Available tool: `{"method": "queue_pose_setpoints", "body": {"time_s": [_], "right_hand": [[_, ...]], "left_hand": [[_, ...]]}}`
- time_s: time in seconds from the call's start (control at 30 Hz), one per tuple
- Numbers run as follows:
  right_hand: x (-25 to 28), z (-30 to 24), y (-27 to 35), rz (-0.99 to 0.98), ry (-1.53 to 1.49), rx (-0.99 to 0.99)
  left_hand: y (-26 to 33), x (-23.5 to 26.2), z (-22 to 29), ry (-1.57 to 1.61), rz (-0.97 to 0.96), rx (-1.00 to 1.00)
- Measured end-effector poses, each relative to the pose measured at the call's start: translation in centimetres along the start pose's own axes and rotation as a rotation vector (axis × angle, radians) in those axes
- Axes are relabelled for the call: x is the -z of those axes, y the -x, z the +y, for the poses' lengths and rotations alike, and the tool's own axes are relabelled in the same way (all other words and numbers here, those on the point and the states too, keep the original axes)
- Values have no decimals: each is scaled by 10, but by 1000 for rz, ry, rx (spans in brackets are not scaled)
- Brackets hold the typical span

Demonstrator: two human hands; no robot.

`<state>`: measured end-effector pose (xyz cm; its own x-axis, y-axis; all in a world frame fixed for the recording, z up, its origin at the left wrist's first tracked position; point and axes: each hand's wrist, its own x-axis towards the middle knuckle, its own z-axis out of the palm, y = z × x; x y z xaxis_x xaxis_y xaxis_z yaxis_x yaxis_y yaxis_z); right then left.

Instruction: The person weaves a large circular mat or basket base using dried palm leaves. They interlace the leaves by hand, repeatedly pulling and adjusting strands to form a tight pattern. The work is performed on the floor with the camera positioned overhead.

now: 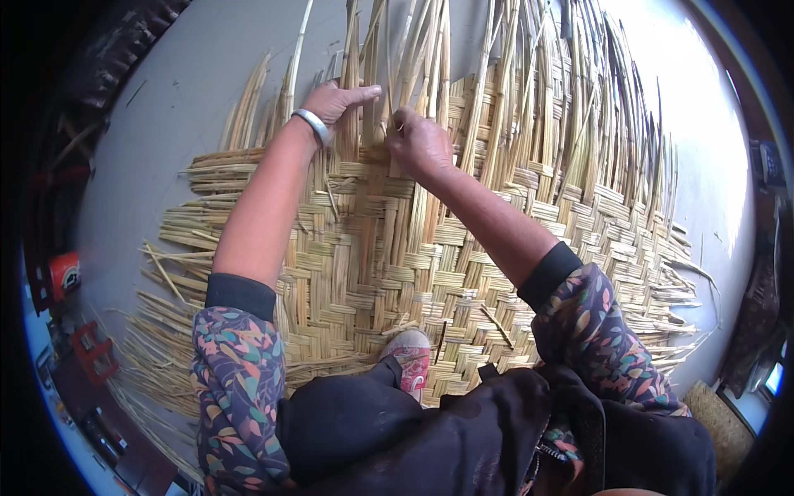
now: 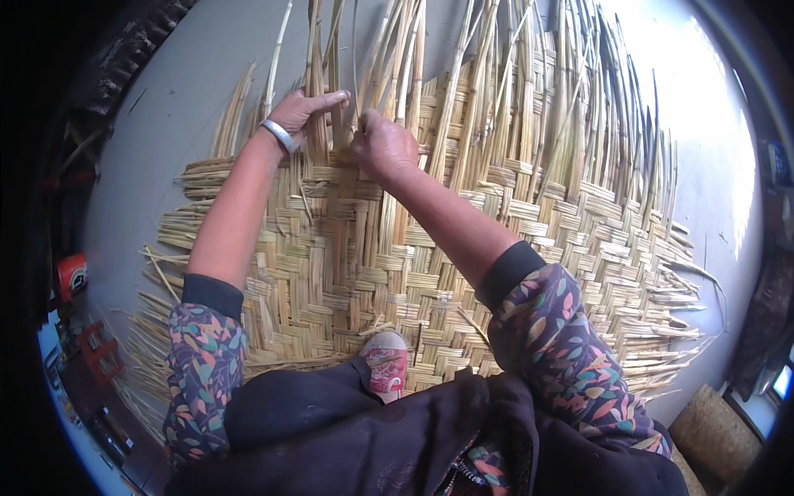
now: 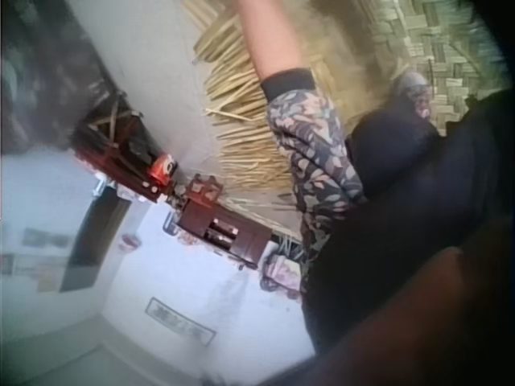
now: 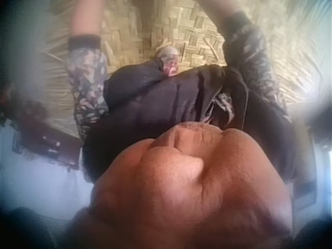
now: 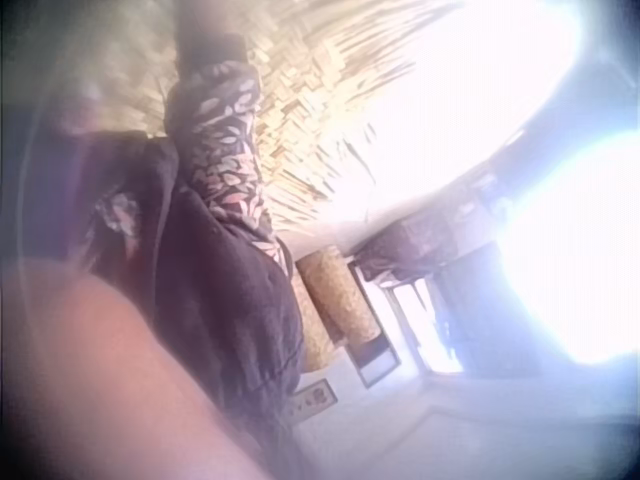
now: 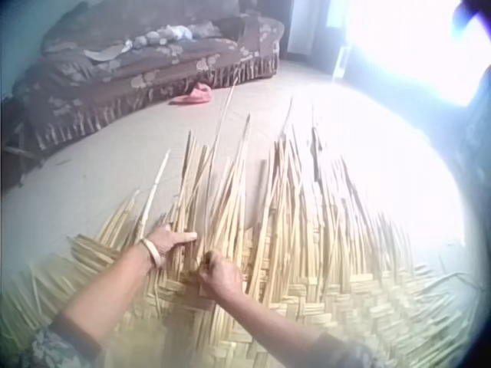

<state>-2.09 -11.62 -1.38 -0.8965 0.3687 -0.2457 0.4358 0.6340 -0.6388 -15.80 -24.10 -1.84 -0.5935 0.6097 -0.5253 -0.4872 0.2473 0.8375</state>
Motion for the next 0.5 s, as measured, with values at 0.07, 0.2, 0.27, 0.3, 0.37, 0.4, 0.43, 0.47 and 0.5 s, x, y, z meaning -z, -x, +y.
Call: {"method": "queue_pose_setpoints", "body": {"time_s": [0.07, 0.2, 0.27, 0.3, 0.37, 0.4, 0.43, 0.47, 0.5], "right_hand": [[0, 2, 2, -56, 39, 88], [7, -2, -2, -197, 124, 110], [9, 0, -3, -223, 120, 101], [9, 0, -4, -239, 117, 99], [6, 1, -5, -209, 153, 107], [3, 1, -5, -195, 171, 113], [1, 1, -4, -164, 188, 128], [0, 2, -3, -133, 204, 143], [-2, 1, -1, -105, 220, 161]], "left_hand": [[10, -1, 3, 97, -18, -43], [21, 4, 6, 335, 12, -180], [27, 10, 8, 475, 75, -274], [30, 18, 5, 518, 139, -274], [31, 31, -5, 402, 280, -263], [32, 34, -9, 343, 352, -258], [34, 33, -16, 288, 503, -251], [37, 36, -23, 235, 576, -214], [40, 43, -33, 182, 653, -175]]}}
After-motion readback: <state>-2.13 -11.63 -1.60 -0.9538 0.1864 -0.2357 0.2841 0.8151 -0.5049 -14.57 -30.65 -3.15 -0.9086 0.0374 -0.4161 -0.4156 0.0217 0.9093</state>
